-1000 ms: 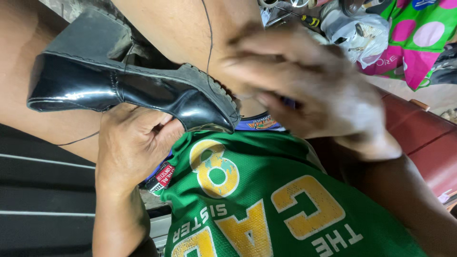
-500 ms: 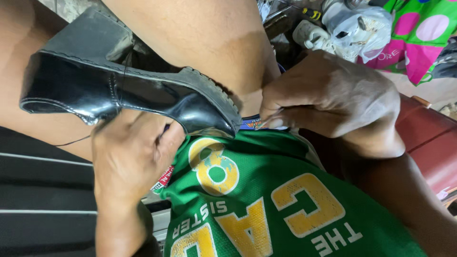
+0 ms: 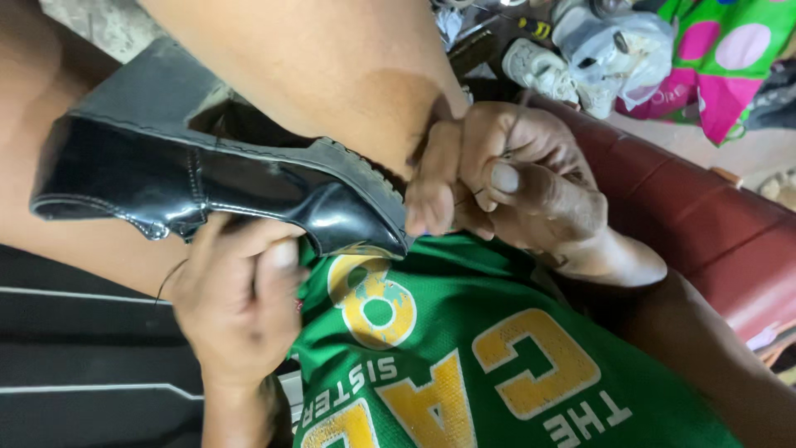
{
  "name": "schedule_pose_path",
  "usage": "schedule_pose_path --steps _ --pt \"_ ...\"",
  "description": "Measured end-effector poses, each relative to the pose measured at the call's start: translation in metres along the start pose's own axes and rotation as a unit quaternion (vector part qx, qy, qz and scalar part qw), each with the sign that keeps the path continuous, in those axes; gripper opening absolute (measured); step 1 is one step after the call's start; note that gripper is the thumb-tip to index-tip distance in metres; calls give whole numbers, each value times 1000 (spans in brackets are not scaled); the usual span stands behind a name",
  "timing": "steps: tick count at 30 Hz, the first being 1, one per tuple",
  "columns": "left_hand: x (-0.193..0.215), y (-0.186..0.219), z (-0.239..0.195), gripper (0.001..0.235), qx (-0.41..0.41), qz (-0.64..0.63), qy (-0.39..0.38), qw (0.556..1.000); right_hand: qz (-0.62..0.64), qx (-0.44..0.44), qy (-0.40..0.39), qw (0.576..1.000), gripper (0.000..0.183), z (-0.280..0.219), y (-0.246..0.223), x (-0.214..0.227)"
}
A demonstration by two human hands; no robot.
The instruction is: The person sews a black high-heeled shoe using a needle and thread. They repeatedly push the needle through the shoe's sole and pull the thread to secure the stitching.
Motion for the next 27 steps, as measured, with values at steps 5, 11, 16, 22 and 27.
schedule_pose_path --steps 5,11,16,22,27 --pt "-22 21 19 15 -132 219 -110 960 42 -2 -34 999 30 -1 15 -11" --pt "-28 1 27 12 -106 193 -164 962 -48 -7 -55 997 28 -10 17 -21" --pt "-34 5 32 14 -122 175 -178 961 -190 13 -70 979 25 2 12 -35" --pt "-33 3 43 14 -119 130 -186 967 -443 102 -30 890 27 30 -2 -49" --pt "-33 -6 47 26 -66 118 -214 968 -444 93 -9 891 27 36 -4 -46"
Point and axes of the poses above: each hand's wrist, its own z-axis towards the middle knuckle, its own x-axis out of the back of the hand, y = z × x, the point moved 10 cm from there along z, towards the middle knuckle, and after that the axes turned 1 degree about x, right-handed, at the moved point
